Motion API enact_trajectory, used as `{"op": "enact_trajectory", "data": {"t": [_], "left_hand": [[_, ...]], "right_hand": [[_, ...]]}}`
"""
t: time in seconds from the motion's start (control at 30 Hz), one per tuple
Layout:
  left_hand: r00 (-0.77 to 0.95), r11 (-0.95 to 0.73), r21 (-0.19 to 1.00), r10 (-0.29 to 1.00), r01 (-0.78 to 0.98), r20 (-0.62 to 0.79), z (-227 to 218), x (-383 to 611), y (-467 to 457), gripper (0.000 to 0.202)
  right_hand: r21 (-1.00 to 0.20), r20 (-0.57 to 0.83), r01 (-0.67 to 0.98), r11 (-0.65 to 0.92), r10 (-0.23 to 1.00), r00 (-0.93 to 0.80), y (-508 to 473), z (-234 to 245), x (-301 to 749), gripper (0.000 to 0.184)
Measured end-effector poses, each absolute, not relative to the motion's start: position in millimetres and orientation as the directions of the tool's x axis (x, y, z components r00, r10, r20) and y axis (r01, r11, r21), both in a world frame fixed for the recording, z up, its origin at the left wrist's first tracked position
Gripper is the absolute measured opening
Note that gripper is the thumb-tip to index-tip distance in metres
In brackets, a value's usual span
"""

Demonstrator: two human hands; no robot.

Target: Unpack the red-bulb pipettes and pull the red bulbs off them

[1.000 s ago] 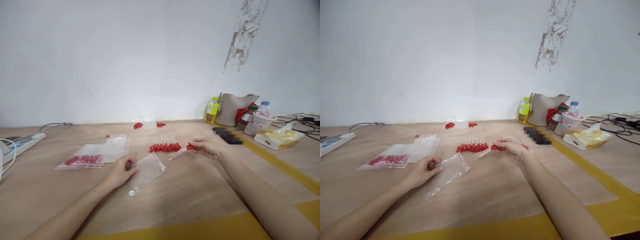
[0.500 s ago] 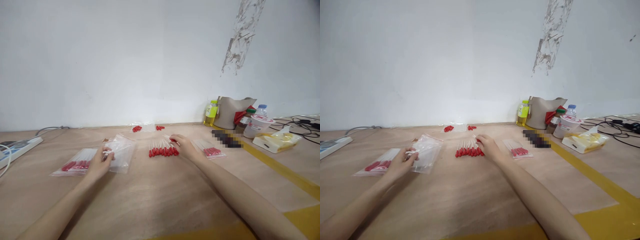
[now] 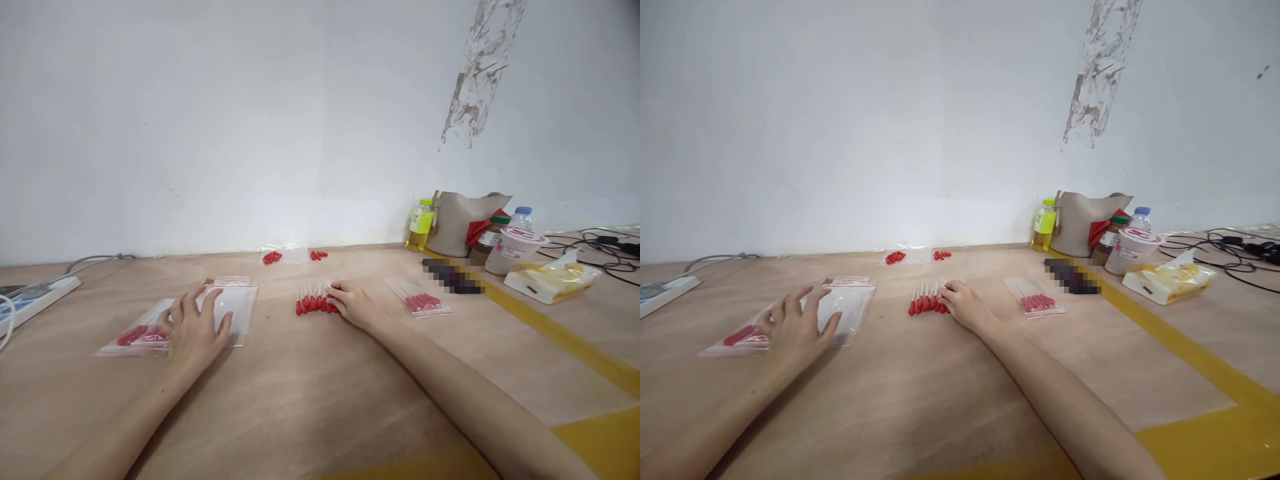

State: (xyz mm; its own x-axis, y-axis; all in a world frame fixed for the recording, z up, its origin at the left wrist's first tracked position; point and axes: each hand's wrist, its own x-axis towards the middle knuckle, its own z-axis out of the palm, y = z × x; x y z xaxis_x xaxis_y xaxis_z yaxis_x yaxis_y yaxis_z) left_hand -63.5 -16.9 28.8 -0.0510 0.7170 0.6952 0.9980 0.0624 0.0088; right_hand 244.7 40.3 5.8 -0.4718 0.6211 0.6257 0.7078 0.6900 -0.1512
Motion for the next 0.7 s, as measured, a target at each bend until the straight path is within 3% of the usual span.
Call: {"op": "enact_trajectory", "data": {"t": [0.13, 0.27, 0.4, 0.7], "left_hand": [[0.264, -0.306, -0.042, 0.738, 0.951, 0.621, 25.2, -37.7, -17.6, 0.032], [0.482, -0.582, 0.058, 0.721, 0.811, 0.498, 24.1, 7.6, -7.4, 0.032], [0.502, -0.651, 0.182, 0.707, 0.737, 0.499, 22.5, 52.8, 14.8, 0.027], [0.438, -0.641, 0.316, 0.733, 0.699, 0.520, 7.3, 87.1, 45.5, 0.022]], "right_hand": [[-0.208, 0.619, 0.692, 0.692, 0.640, -0.454, 36.3, 7.2, 246.5, 0.019], [-0.276, 0.633, 0.681, 0.678, 0.662, -0.403, 36.5, 3.7, 248.2, 0.018], [-0.379, 0.619, 0.625, 0.682, 0.689, -0.377, 37.2, 1.1, 249.7, 0.016], [-0.525, 0.659, 0.523, 0.671, 0.710, -0.250, 42.0, -5.1, 250.5, 0.017]]}}
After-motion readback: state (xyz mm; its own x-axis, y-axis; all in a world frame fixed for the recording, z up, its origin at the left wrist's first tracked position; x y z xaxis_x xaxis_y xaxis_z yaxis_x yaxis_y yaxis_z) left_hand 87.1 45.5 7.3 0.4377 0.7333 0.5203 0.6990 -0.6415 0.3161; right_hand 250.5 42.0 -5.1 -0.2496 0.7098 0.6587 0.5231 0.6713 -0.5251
